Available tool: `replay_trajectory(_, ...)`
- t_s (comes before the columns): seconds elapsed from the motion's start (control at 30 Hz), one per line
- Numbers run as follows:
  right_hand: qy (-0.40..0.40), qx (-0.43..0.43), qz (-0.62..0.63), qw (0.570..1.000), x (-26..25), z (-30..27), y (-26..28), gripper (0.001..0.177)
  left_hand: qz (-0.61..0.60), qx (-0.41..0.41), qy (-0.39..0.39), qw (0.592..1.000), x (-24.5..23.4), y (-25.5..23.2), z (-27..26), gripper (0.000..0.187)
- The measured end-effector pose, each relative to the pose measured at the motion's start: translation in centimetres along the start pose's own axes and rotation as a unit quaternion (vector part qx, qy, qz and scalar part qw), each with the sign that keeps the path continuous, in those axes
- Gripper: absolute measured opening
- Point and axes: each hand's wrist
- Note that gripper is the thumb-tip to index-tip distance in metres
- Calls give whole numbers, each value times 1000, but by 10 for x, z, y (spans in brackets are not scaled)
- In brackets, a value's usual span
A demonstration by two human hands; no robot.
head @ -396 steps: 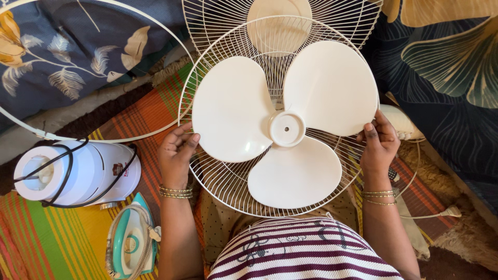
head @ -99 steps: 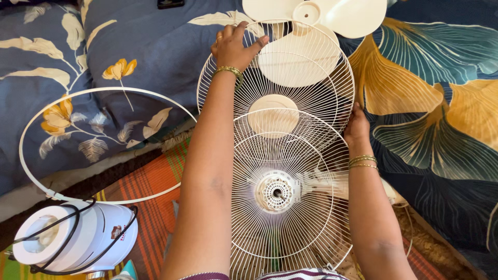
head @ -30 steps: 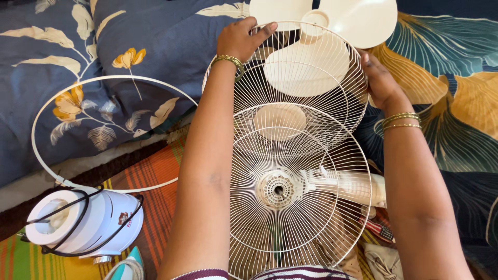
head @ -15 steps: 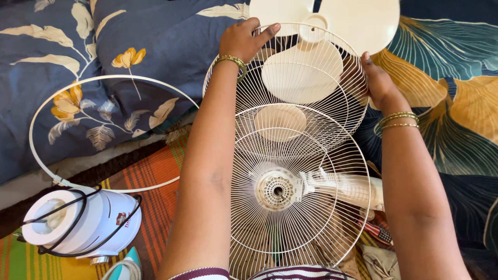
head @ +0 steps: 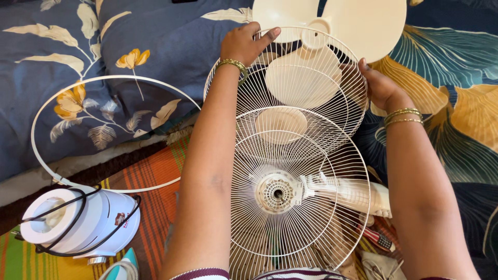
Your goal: The person disassembles a white pedestal fan while sitting on the floor. They remove the front grill, wipe the fan blades with a cloth, detach the blades from the motor, and clean the central motor housing.
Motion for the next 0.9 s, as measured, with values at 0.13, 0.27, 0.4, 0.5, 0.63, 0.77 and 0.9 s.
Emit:
replay_trajectory(0.13, 15, 19, 42, 999, -9, 19, -5, 71, 4, -33, 31, 999, -5, 1, -1, 77)
replay_trajectory(0.27, 53, -5, 92, 994, -19, 27, -19, 71, 1, -26, 26, 999, -5, -2, 0, 77)
replay_trajectory(0.4, 25, -8, 106, 994, -25, 26, -29, 69, -11, -6, 23, 1000, -3, -5, 1, 76)
replay_trajectory(0.5, 13, -8, 103, 995, -28, 28, -33, 70, -9, 0, 16, 1000, -1, -6, 0, 77)
replay_trajectory(0.63, 2, -21, 100, 995, -22, 30, -34, 72, -8, 12, 3, 1000, 0, -4, -1, 77)
replay_trajectory(0.77, -50, 9, 74, 996, -11, 21, -29, 72, -10, 1, 13, 1000, 1, -3, 0, 75)
replay_trajectory(0.9, -55, 28, 67, 996, -6, 16, -25, 71, -7, 14, 3, 1000, 2, -3, 0, 77)
Point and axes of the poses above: each hand's wrist, its own z-axis towards the middle knuckle, its own x-axis out of the palm, y = z × x, and after that the axes turned 6 degrees about x, right-handed
